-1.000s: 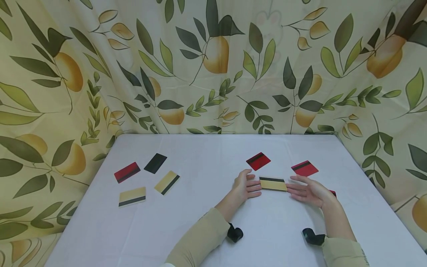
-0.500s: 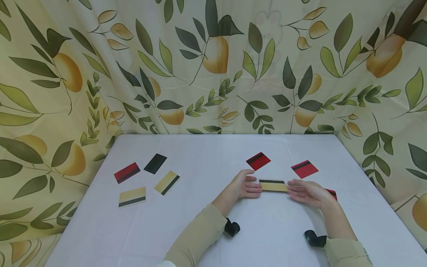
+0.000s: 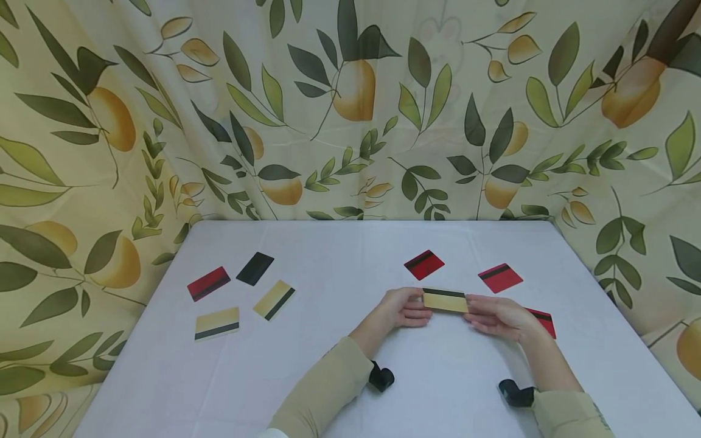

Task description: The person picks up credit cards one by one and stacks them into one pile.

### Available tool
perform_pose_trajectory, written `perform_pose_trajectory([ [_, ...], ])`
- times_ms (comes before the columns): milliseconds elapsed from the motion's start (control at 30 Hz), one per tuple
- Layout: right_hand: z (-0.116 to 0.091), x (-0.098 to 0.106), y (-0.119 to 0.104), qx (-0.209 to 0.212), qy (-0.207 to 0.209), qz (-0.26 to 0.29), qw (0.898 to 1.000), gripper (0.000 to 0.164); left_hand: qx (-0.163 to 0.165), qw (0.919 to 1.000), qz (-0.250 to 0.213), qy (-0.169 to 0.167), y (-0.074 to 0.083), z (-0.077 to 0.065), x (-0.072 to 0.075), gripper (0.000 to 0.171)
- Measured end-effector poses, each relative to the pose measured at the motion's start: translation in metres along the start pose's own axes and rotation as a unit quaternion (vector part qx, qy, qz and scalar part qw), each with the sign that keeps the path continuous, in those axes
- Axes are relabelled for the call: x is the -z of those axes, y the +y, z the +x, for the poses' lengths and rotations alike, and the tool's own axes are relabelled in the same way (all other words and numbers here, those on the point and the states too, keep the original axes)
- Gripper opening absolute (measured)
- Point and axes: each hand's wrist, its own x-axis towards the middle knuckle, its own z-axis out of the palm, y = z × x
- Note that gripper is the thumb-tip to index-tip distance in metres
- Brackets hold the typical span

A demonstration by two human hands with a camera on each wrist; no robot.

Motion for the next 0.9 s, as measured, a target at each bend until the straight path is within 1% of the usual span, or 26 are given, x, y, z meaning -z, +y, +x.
perform_pose_trajectory([
  [67, 0.000, -0.002, -0.001, 0.002, -0.011, 0.005, 1.000, 0.038, -0.019, 0.9998, 0.003, 0.006, 0.000, 0.000, 0.001, 0.025],
  [133, 0.000, -0.004, -0.001, 0.002, -0.010, 0.013, 1.000, 0.039, -0.036, 0.9993, 0.005, 0.011, -0.001, 0.000, 0.001, 0.029],
  [233, 0.001, -0.009, -0.002, 0.002, -0.003, 0.027, 1.000, 0.035, -0.054, 0.9981, 0.009, 0.026, -0.001, 0.000, 0.002, 0.034],
  [300, 0.001, -0.014, -0.002, 0.004, 0.009, 0.031, 0.999, 0.033, -0.064, 0.9971, 0.012, 0.040, -0.001, 0.000, 0.003, 0.035],
  [333, 0.002, -0.016, -0.003, 0.006, 0.017, 0.028, 0.999, 0.034, -0.069, 0.9964, 0.013, 0.048, -0.001, 0.000, 0.004, 0.036],
  [400, 0.002, -0.022, -0.004, 0.011, 0.033, 0.015, 0.999, 0.042, -0.080, 0.9950, 0.014, 0.059, 0.000, -0.001, 0.005, 0.036],
  [500, 0.004, -0.033, -0.006, 0.018, 0.060, -0.021, 0.998, 0.058, -0.096, 0.9936, 0.010, 0.060, 0.002, -0.003, 0.011, 0.037],
  [533, 0.005, -0.036, -0.007, 0.020, 0.067, -0.033, 0.997, 0.063, -0.100, 0.9933, 0.007, 0.058, 0.003, -0.004, 0.013, 0.038],
  [600, 0.006, -0.044, -0.008, 0.026, 0.077, -0.052, 0.995, 0.066, -0.105, 0.9930, 0.005, 0.054, 0.005, -0.006, 0.018, 0.039],
  [733, 0.008, -0.058, -0.009, 0.035, 0.089, -0.064, 0.993, 0.066, -0.107, 0.9928, 0.001, 0.055, 0.010, -0.009, 0.029, 0.041],
  [900, 0.010, -0.075, -0.009, 0.043, 0.096, -0.069, 0.992, 0.061, -0.109, 0.9915, 0.004, 0.070, 0.015, -0.016, 0.041, 0.042],
])
